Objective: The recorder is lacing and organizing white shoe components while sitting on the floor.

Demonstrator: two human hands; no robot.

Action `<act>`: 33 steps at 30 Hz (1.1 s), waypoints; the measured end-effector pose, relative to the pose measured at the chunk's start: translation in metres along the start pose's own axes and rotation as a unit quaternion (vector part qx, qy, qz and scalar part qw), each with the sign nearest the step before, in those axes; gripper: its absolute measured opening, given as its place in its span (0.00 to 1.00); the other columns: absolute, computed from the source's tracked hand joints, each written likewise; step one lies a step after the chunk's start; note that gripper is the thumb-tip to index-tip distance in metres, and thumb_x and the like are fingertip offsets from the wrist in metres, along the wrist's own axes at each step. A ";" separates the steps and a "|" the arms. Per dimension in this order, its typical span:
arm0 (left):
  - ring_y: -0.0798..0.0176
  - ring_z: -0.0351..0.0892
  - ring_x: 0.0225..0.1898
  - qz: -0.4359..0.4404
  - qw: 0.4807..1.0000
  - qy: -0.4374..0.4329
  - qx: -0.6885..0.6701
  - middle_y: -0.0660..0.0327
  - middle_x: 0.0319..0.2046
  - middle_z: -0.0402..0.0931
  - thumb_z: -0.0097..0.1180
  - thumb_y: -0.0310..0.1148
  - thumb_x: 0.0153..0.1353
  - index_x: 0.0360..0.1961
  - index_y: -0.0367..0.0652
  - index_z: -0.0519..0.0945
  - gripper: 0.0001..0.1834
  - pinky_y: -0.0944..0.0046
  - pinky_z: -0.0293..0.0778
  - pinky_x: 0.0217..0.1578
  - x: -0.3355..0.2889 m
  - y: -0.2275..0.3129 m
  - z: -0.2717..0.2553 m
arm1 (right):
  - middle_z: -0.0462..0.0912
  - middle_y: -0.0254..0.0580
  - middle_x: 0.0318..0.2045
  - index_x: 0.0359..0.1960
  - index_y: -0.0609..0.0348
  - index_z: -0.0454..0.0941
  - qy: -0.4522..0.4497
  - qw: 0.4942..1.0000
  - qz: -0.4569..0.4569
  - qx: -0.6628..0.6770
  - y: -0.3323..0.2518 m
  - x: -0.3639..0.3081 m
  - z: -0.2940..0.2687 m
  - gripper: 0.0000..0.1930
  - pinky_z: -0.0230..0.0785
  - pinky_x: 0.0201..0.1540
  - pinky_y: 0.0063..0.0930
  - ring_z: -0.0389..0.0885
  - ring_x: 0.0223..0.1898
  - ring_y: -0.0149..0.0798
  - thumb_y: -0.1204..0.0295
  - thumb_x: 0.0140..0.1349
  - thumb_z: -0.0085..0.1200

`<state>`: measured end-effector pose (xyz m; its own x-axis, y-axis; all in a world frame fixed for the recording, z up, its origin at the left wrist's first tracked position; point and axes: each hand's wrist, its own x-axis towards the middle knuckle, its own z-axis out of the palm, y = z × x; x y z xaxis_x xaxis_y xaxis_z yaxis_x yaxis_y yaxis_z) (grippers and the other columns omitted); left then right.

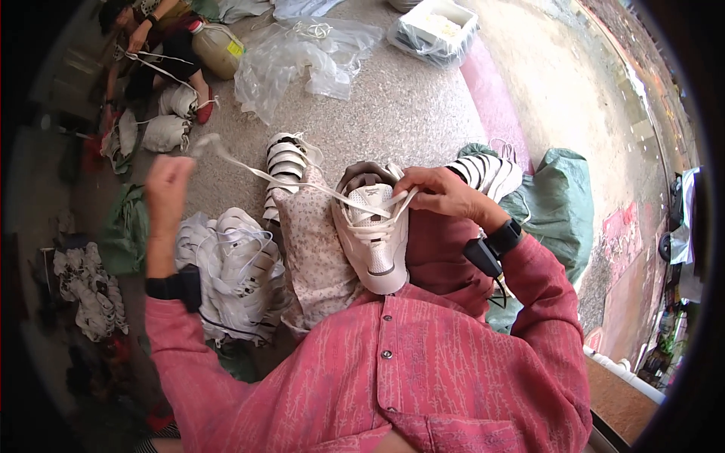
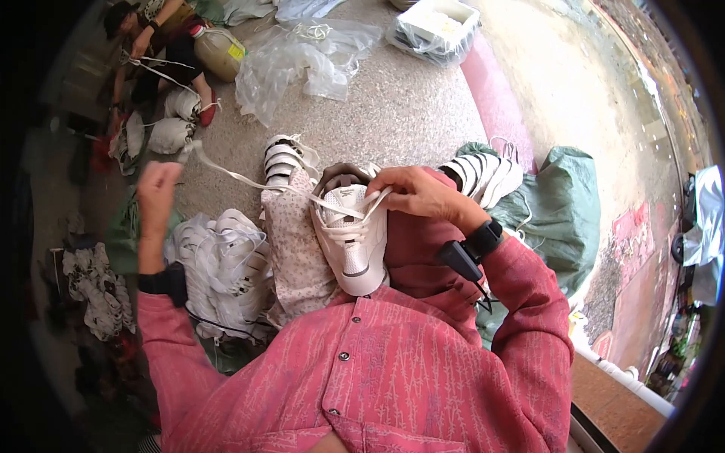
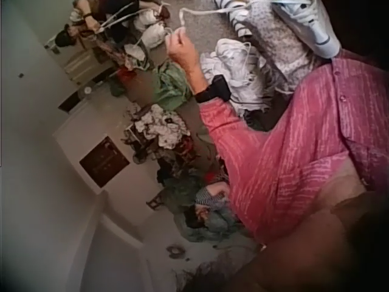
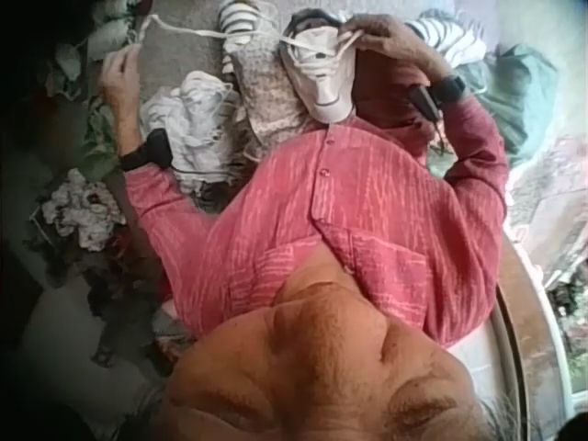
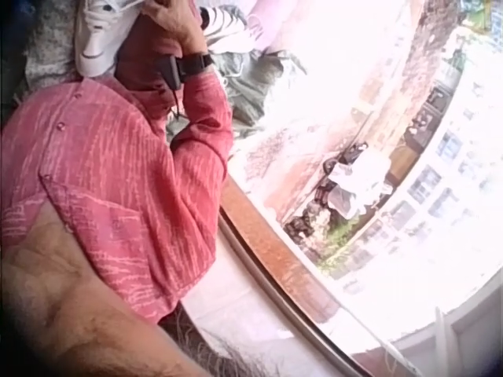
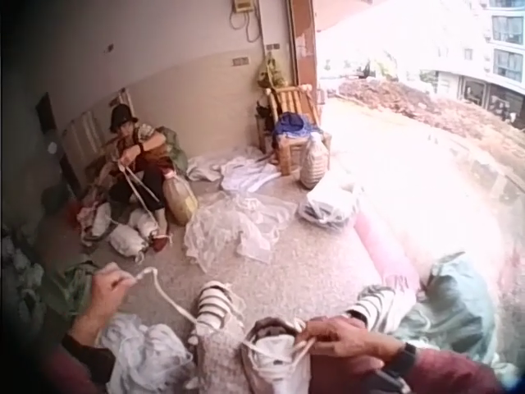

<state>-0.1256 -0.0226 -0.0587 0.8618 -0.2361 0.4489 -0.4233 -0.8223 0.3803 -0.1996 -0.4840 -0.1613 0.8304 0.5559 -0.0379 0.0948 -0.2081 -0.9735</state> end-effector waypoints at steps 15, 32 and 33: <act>0.52 0.69 0.60 -0.103 0.484 0.062 -0.867 0.50 0.54 0.74 0.43 0.30 0.67 0.41 0.36 0.76 0.11 0.48 0.53 0.68 -0.041 0.067 0.034 | 0.75 0.35 0.36 0.56 0.66 0.72 0.551 0.809 -0.092 0.182 -0.088 -0.154 -0.090 0.20 0.59 0.24 0.18 0.66 0.23 0.23 0.62 0.74 0.41; 0.67 0.79 0.28 0.169 0.698 -0.143 -0.682 0.61 0.23 0.78 0.43 0.35 0.73 0.42 0.40 0.69 0.09 0.63 0.73 0.35 0.040 0.243 -0.024 | 0.82 0.44 0.48 0.56 0.65 0.74 0.088 0.983 -0.160 -0.018 -0.214 -0.037 0.021 0.21 0.71 0.53 0.29 0.80 0.50 0.35 0.81 0.59 0.59; 0.66 0.79 0.31 0.177 0.695 -0.147 -0.681 0.60 0.27 0.79 0.45 0.36 0.72 0.44 0.39 0.70 0.10 0.63 0.73 0.37 0.048 0.246 -0.017 | 0.82 0.43 0.43 0.51 0.66 0.75 0.066 0.986 -0.151 -0.017 -0.219 -0.039 0.026 0.16 0.72 0.46 0.28 0.79 0.43 0.34 0.79 0.61 0.56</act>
<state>-0.1927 -0.2276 0.0698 0.5715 -0.5588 0.6009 -0.3226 0.5203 0.7907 -0.2668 -0.4390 0.0478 0.8255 0.4868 0.2856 0.3663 -0.0771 -0.9273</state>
